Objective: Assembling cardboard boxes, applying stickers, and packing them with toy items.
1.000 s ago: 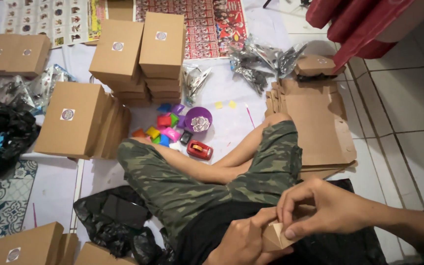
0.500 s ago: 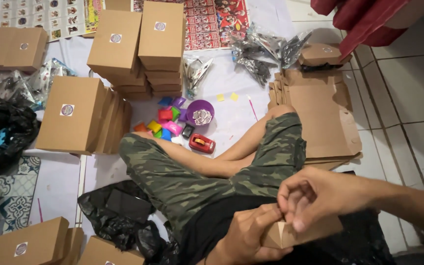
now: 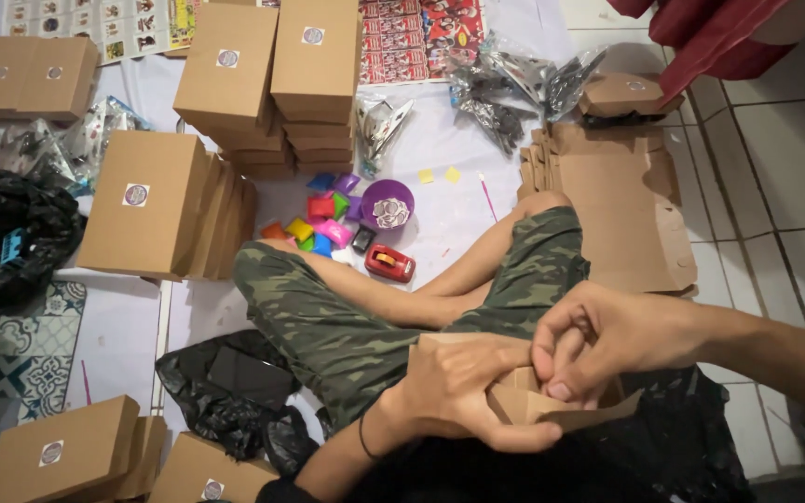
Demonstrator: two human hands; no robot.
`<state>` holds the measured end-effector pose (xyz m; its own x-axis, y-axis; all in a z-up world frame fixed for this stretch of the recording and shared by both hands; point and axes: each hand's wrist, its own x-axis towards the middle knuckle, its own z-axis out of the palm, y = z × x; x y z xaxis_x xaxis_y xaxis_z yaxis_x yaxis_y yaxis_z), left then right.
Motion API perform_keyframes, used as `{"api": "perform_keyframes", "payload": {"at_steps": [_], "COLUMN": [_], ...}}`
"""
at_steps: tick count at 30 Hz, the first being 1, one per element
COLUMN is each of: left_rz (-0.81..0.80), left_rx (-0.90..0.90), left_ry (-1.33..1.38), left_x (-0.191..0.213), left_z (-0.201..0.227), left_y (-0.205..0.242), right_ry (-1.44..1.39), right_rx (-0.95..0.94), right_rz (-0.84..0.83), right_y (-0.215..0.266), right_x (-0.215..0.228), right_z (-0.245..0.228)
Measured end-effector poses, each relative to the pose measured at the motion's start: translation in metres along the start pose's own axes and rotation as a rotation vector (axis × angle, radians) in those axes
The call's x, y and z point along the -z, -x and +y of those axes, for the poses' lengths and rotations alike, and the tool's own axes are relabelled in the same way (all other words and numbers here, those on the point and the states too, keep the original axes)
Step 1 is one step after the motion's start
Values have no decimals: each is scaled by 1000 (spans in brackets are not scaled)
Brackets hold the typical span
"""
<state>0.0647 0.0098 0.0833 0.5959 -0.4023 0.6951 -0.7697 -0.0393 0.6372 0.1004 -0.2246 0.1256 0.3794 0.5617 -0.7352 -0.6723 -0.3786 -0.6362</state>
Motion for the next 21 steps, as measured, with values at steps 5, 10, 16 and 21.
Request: {"api": "perform_keyframes", "payload": {"at_steps": [5,10,16,21], "left_rz": [-166,-224,-207,-203], "left_rx": [-431,-524,-688,-960], "left_ry": [-331,-406,-570,-745], "left_x": [2,18,25,34], "left_z": [-26,-19,-41,-75], "left_y": [21,5,-13,-38], "right_ry": [44,95,67,560], "right_rx": [4,-57,-10,-65], "right_rz": [-5,114,125,411], "right_y": [7,19,23,38], "right_x": [-7,-22,-18,-35], "right_z": [-7,-13,-22,-79]}}
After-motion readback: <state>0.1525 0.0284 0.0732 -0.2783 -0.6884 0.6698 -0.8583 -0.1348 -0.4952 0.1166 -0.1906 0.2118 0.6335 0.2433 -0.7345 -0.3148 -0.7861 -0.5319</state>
